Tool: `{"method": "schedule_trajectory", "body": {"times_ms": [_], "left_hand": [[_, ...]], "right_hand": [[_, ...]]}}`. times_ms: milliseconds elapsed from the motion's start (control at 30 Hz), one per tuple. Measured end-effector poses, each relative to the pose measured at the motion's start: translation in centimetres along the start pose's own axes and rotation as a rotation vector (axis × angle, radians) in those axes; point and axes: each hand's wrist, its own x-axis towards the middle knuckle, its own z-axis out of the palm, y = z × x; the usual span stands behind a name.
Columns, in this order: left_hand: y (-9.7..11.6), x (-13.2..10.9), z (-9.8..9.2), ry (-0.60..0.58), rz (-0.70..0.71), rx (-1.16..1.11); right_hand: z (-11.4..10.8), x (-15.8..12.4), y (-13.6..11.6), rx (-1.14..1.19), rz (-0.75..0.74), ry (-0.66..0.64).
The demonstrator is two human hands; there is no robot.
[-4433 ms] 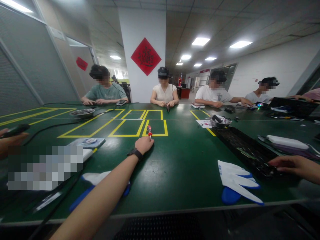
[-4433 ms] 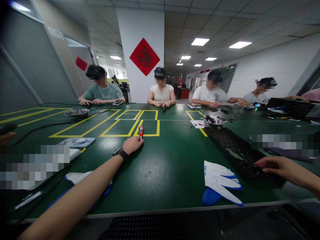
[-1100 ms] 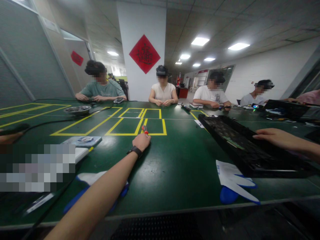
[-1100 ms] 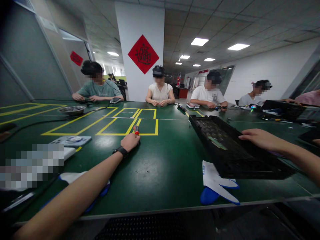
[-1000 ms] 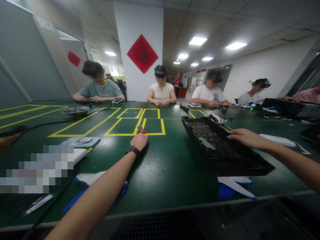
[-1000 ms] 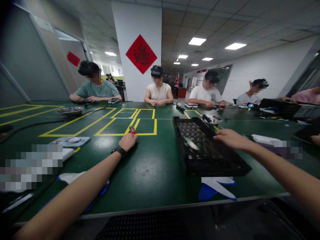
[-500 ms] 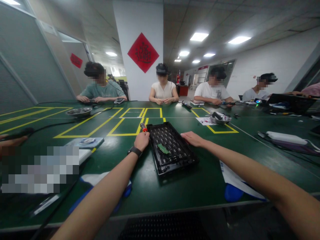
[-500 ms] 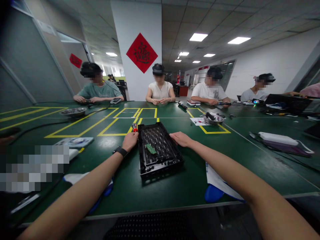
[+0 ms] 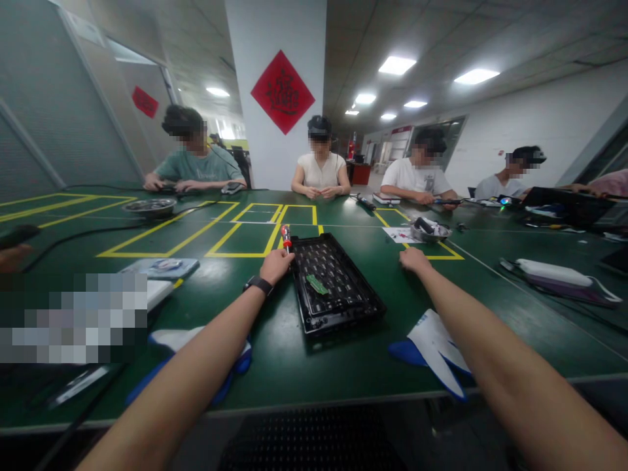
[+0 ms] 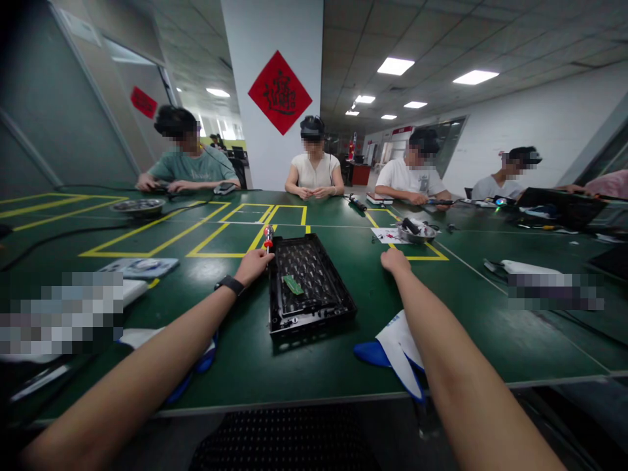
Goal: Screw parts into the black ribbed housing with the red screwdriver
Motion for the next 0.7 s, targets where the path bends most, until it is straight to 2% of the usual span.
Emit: {"method": "schedule_trajectory", "body": {"times_ms": [100,200,300,433,600,700], "left_hand": [[0.0,0.0,-0.1,0.007,0.01,-0.015],[0.1,-0.1,0.0,0.059,0.044,0.007],[0.2,-0.1,0.1,0.082,0.065,0.026],[0.3,-0.2,0.4,0.117,0.068,0.019],[0.4,-0.3,0.8,0.128,0.075,-0.016],[0.5,-0.3,1.0,0.121,0.096,-0.022]], "right_hand": [[0.5,0.4,-2.6,-0.018,-0.169,-0.073],[2.5,-0.4,-5.5,-0.015,-0.329,-0.129],[4.5,-1.6,-6.8,-0.015,-0.357,-0.12],[5.2,-2.5,-5.4,-0.054,-0.185,-0.047],[4.2,-2.6,-2.3,-0.131,0.13,0.022],[3.5,-1.9,-1.6,-0.153,0.217,0.001]]}}
